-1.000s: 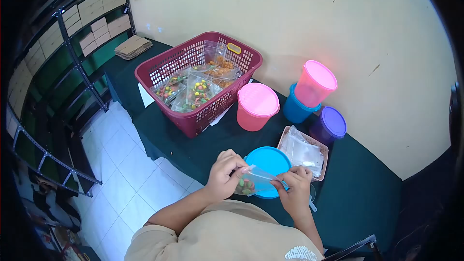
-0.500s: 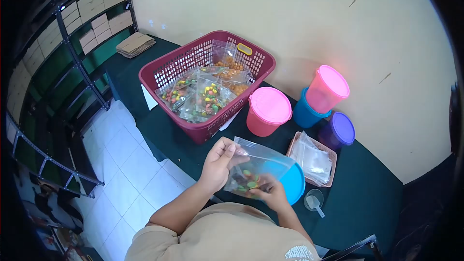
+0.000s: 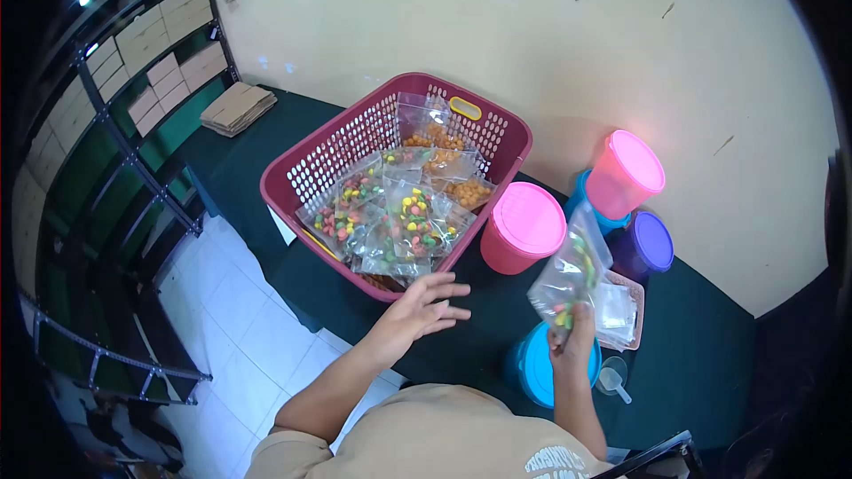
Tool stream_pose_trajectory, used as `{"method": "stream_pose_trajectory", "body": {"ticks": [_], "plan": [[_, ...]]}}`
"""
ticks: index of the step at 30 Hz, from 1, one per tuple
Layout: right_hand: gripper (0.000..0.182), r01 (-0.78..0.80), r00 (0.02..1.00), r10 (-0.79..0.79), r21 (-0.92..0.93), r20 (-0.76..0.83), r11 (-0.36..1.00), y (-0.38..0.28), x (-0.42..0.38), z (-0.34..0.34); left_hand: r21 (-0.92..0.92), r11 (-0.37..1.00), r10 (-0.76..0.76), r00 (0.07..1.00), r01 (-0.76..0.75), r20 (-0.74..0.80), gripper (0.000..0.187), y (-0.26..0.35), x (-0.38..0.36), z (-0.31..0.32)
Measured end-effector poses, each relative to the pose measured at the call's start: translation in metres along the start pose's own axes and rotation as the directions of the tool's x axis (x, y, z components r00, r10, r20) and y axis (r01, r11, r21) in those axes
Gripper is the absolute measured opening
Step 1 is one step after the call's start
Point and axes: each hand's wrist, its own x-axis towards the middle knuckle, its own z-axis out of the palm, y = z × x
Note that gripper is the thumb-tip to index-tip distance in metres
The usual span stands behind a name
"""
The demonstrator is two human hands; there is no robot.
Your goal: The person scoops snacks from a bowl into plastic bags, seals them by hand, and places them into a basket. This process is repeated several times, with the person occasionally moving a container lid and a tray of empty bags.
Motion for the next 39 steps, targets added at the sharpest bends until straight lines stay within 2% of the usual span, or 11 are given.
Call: {"method": "stream_pose_trajectory", "body": {"ticks": [6, 12, 14, 15, 17, 22, 27, 30, 33, 35, 39], "plan": [[0.056, -0.006, 0.932, 0.091, -0.235, 0.352, 0.972, -0.001, 0.034, 0.135, 0.146, 0.989, -0.020, 0.997, 0.031, -0.071, 0.058, 0.048, 0.059, -0.026], [0.063, 0.080, 0.967, 0.032, -0.420, 0.254, 0.904, 0.043, 0.156, 0.178, 0.061, 0.996, 0.068, 0.985, -0.059, -0.159, 0.057, 0.064, 0.129, -0.080], [0.064, 0.078, 0.989, -0.003, -0.513, 0.145, 0.855, 0.049, 0.171, 0.171, 0.073, 0.988, 0.156, 0.874, -0.138, -0.459, 0.056, 0.070, 0.136, -0.086], [0.062, 0.249, 0.968, -0.194, -0.533, 0.158, 0.809, 0.046, 0.172, 0.158, 0.079, 0.989, 0.150, 0.880, -0.128, -0.451, 0.056, 0.065, 0.137, -0.091], [0.058, 0.436, 0.894, -0.407, -0.560, 0.185, 0.704, 0.041, 0.162, 0.127, 0.408, 0.865, 0.484, 0.705, -0.294, -0.518, 0.054, 0.047, 0.135, -0.105], [0.049, 0.288, 0.957, -0.228, -0.660, 0.177, 0.694, 0.049, 0.061, 0.022, 0.539, 0.798, 0.486, 0.816, -0.269, -0.312, 0.043, 0.025, 0.109, -0.112], [0.027, 0.222, 0.877, -0.472, -0.948, 0.092, 0.228, 0.025, -0.003, -0.091, 0.766, 0.431, 0.731, 0.683, -0.476, 0.013, 0.016, 0.012, 0.072, -0.055], [0.025, 0.014, 0.865, -0.494, -0.980, -0.088, 0.200, -0.006, -0.011, -0.144, 0.625, 0.366, 0.720, 0.636, -0.690, 0.280, 0.019, -0.016, 0.058, -0.025], [0.027, -0.095, 0.910, -0.390, -0.987, -0.139, 0.129, -0.016, 0.006, -0.204, 0.527, 0.486, 0.689, 0.676, -0.697, 0.259, 0.020, -0.053, 0.059, 0.018], [0.027, -0.085, 0.950, -0.297, -0.996, -0.091, 0.034, -0.016, 0.030, -0.244, 0.488, 0.697, 0.502, 0.843, -0.526, 0.191, 0.016, -0.083, 0.065, 0.053], [0.040, 0.132, 0.978, -0.140, -0.977, 0.156, -0.168, -0.008, 0.072, -0.248, 0.491, 0.764, 0.338, 0.908, -0.419, 0.250, 0.013, -0.108, 0.071, 0.082]]}}
